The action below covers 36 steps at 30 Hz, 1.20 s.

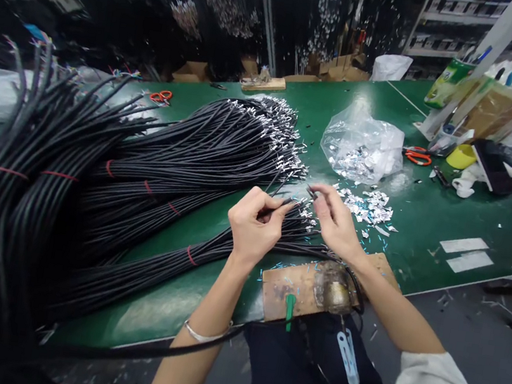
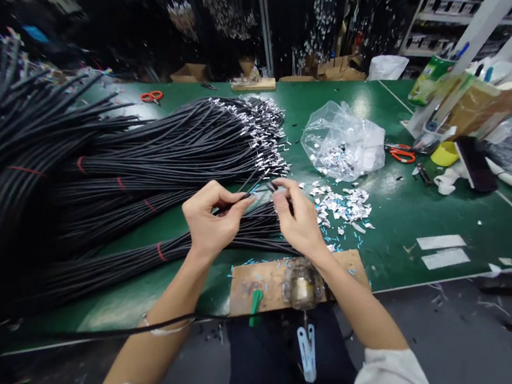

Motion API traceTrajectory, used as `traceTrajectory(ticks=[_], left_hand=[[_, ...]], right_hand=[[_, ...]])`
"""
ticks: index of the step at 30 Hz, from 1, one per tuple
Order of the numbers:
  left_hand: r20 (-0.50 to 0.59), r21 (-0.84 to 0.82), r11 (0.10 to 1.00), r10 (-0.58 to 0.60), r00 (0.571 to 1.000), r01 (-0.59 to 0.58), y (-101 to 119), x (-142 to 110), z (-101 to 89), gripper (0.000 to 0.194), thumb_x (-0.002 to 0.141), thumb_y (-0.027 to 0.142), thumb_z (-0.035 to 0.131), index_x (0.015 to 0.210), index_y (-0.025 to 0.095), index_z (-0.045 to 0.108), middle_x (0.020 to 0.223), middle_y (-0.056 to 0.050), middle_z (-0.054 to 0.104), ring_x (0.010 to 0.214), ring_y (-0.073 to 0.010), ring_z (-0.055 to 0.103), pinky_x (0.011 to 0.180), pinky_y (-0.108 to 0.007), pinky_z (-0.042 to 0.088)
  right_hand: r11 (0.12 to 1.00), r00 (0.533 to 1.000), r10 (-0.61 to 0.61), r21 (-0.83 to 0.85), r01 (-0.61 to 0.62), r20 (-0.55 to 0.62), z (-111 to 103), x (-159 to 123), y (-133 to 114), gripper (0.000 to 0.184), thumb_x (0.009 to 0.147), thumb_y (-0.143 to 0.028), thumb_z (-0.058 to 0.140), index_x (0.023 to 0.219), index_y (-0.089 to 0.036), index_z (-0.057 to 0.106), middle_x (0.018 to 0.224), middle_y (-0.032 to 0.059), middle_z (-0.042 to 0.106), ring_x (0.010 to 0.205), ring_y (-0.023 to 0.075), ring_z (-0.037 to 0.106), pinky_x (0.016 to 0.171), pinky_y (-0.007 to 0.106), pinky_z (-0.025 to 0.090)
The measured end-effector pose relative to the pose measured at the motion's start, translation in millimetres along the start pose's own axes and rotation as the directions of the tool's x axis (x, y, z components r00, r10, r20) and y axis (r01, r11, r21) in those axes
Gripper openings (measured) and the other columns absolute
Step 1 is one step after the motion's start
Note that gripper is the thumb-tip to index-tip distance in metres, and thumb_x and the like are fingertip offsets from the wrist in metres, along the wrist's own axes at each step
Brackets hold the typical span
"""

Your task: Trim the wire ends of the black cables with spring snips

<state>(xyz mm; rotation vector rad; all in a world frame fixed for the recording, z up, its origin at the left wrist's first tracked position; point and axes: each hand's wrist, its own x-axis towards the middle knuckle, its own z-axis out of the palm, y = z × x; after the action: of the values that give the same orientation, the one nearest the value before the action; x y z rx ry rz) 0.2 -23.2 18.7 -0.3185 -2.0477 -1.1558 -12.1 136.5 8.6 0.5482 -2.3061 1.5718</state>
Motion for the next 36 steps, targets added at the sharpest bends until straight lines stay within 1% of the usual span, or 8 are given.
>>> traceTrajectory(ticks=[3,12,19,22,25,28,33,36], left_hand=[[0.005,0.01,0.999,0.034,0.999,-0.034,0.7,0.5,-1.1,0.018,0.073,0.018,0.07,0.06,0.017,0.057,0.057,0.004,0.048,0.049,-0.0068,0.039,0.045,-0.021,0.031],[0.039,0.056,0.997,0.059,0.998,-0.061,-2.0,-1.5,-0.6,0.015,0.074,0.019,0.068,0.062,0.017,0.059,0.059,0.003,0.051,0.051,-0.0077,0.042,0.048,-0.022,0.034],[0.044,0.069,0.994,0.079,0.996,-0.082,-1.2,-1.5,-0.7,0.016,0.074,0.019,0.069,0.062,0.017,0.058,0.058,0.004,0.048,0.051,-0.007,0.041,0.048,-0.021,0.034],[0.082,0.097,0.992,0.076,0.994,-0.084,0.3,-0.2,-0.9,0.014,0.075,0.02,0.068,0.064,0.017,0.059,0.06,0.003,0.049,0.052,-0.0073,0.042,0.049,-0.021,0.035],[0.141,0.096,0.995,-0.008,0.99,-0.006,0.8,1.1,-1.0,0.009,0.075,0.022,0.068,0.071,0.017,0.062,0.067,0.001,0.058,0.059,-0.0091,0.051,0.052,-0.021,0.039],[0.211,0.01,0.993,-0.12,0.97,0.121,-0.7,2.0,-1.8,0.011,0.078,0.027,0.066,0.074,0.017,0.064,0.069,0.0,0.063,0.058,-0.0102,0.056,0.055,-0.022,0.043],[0.346,-0.096,0.965,-0.198,0.917,0.244,-2.2,4.5,-5.1,0.021,0.085,0.031,0.057,0.071,0.017,0.065,0.057,0.001,0.056,0.046,-0.0085,0.051,0.049,-0.022,0.04],[0.441,-0.162,0.921,-0.253,0.861,0.353,-1.0,6.8,-7.2,0.029,0.087,0.034,0.052,0.067,0.016,0.062,0.052,0.002,0.052,0.04,-0.0068,0.046,0.043,-0.021,0.035]], right_hand=[[0.998,0.997,-0.055,0.021,0.054,0.061,-0.5,0.7,-0.4,0.026,0.091,-0.036,0.049,0.104,-0.021,0.064,0.095,0.0047,0.066,0.082,0.0144,0.059,0.071,0.028,0.046],[1.0,0.999,-0.025,0.016,0.024,0.04,-1.0,-1.2,-4.8,0.024,0.089,-0.033,0.052,0.098,-0.021,0.071,0.085,0.0032,0.068,0.074,0.0135,0.058,0.063,0.027,0.042],[1.0,0.999,-0.027,0.007,0.027,0.029,-1.0,-0.8,-5.2,0.023,0.088,-0.031,0.054,0.096,-0.02,0.072,0.085,0.0036,0.069,0.071,0.0129,0.058,0.063,0.027,0.043],[1.0,1.0,-0.019,-0.016,0.019,0.006,-0.9,-1.3,-4.3,0.023,0.088,-0.032,0.054,0.096,-0.02,0.073,0.083,0.0037,0.069,0.07,0.0133,0.058,0.063,0.028,0.044],[0.999,0.999,-0.032,-0.045,0.031,-0.029,-0.7,-1.7,-4.2,0.023,0.087,-0.032,0.055,0.096,-0.021,0.073,0.081,0.0034,0.069,0.069,0.0136,0.058,0.064,0.028,0.045],[0.995,0.997,-0.064,-0.083,0.06,-0.05,-0.5,-2.1,-5.7,0.022,0.088,-0.031,0.055,0.096,-0.021,0.073,0.079,0.0029,0.069,0.069,0.0138,0.059,0.066,0.028,0.046],[0.987,0.992,-0.11,-0.128,0.101,-0.062,-0.7,-3.4,-8.4,0.021,0.088,-0.029,0.055,0.096,-0.021,0.073,0.08,0.0029,0.07,0.071,0.0141,0.06,0.067,0.029,0.047],[0.985,0.989,-0.133,-0.116,0.125,-0.058,-1.8,-3.7,-8.7,0.02,0.087,-0.029,0.056,0.094,-0.019,0.072,0.08,0.0035,0.07,0.072,0.0143,0.061,0.069,0.029,0.047]])
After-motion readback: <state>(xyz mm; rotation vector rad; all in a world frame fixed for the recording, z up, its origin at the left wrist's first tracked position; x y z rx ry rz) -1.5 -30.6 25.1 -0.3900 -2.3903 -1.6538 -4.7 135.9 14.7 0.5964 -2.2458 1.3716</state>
